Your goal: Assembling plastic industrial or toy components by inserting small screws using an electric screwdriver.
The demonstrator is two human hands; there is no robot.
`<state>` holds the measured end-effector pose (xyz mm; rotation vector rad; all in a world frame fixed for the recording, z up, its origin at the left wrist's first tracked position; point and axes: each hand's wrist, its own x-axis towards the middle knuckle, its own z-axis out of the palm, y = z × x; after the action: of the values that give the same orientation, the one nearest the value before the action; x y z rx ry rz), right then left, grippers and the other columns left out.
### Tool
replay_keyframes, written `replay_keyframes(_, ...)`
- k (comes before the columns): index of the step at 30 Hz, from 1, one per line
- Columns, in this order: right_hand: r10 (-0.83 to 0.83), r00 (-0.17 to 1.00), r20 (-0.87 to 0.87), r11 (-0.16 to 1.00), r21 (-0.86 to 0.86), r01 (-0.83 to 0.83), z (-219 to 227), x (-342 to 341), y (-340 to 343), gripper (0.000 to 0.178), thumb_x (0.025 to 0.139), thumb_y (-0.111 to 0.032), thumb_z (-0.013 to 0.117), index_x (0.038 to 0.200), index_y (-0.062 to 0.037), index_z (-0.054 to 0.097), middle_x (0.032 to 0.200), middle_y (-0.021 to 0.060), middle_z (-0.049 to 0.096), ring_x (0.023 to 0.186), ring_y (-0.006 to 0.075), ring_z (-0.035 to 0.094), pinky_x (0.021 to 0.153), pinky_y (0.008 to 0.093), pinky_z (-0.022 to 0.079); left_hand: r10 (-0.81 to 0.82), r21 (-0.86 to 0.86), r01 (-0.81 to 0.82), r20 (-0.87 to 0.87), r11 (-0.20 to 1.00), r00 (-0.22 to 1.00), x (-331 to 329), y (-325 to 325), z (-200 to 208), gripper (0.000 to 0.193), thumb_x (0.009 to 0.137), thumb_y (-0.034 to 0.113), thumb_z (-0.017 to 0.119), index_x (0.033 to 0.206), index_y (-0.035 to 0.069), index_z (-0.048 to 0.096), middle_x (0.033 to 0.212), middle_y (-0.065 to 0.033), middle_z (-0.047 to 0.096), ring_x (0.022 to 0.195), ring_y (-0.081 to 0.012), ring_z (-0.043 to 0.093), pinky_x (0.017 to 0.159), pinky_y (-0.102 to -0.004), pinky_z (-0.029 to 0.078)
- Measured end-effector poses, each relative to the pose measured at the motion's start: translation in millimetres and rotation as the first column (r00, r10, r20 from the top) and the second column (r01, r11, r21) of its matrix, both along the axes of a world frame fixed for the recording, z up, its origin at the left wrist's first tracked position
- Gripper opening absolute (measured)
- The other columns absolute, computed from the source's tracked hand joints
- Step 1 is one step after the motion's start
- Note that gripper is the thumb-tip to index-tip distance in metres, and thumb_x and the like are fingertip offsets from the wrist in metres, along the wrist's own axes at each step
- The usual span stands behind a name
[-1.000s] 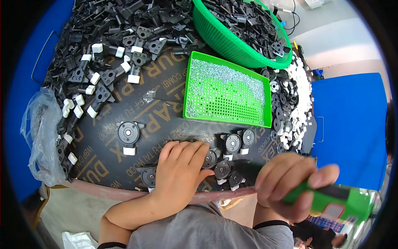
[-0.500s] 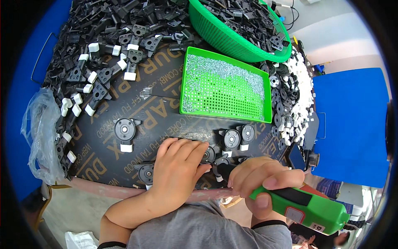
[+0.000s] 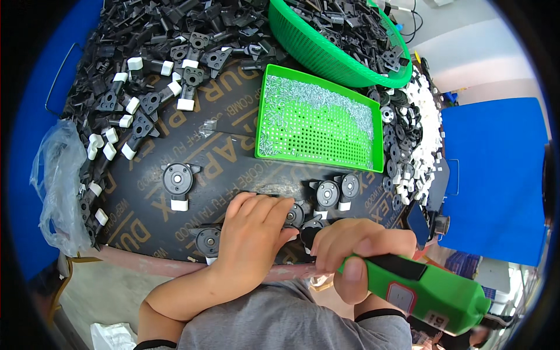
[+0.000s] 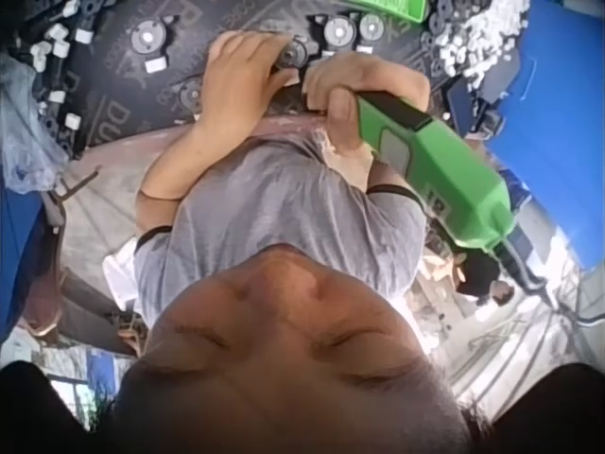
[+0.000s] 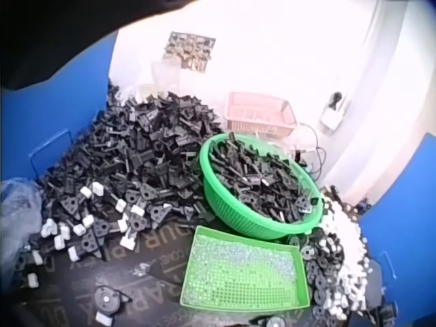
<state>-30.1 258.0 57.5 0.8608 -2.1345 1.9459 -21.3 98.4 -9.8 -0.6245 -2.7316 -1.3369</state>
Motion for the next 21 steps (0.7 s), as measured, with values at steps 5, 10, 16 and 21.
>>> replay_keyframes(5,-0.034,0.999,-0.017,0.996,-0.078,0.033,16.5,-6.8,6.9,0.026,0.095,-0.019,0.06,0.11,-0.0102,0.04,0.063,0.0071,0.054,0.049,0.0196,0.056,0.05,0.0376,0.051,-0.019,-0.057,0.02,0.028,0.998,0.999,4.7,-1.1,0.0,0.05,0.074,0.019,0.075,0.119,0.002,0.059,0.108,-0.0095,0.063,0.106,-0.0263,0.057,0.098,-0.0423,0.039)
replay_keyframes(10,-0.263,0.96,-0.097,0.904,-0.373,0.21,6.9,-72.5,12.9,0.024,0.096,-0.009,0.056,0.113,-0.0061,0.039,0.064,0.0074,0.05,0.049,0.018,0.049,0.049,0.0343,0.048,-0.036,-0.175,0.04,0.029,0.984,0.999,17.2,-37.8,38.2,0.061,0.076,0.03,0.074,0.126,0.0,0.056,0.134,-0.015,0.053,0.121,-0.0326,0.049,0.1,-0.0446,0.038)
replay_keyframes(16,-0.276,0.958,-0.074,0.926,-0.288,0.245,-23.1,-116.2,11.2,0.021,0.095,-0.012,0.051,0.112,-0.0058,0.04,0.064,0.0079,0.048,0.048,0.018,0.048,0.05,0.035,0.046,0.019,-0.222,0.017,0.159,0.975,0.987,38.1,-85.1,39.0,0.051,0.076,0.018,0.076,0.122,0.003,0.062,0.129,-0.0132,0.057,0.107,-0.0323,0.053,0.092,-0.0413,0.044)
replay_keyframes(21,-0.245,0.969,-0.018,0.931,-0.285,0.23,-28.8,-120.0,1.7,0.023,0.095,-0.011,0.053,0.112,-0.0037,0.039,0.063,0.0085,0.049,0.048,0.0184,0.049,0.051,0.0357,0.047,0.096,-0.098,-0.075,0.221,0.992,0.971,35.6,-77.4,19.3,0.045,0.075,0.013,0.077,0.118,0.004,0.066,0.119,-0.0095,0.063,0.096,-0.0287,0.056,0.083,-0.0372,0.047)
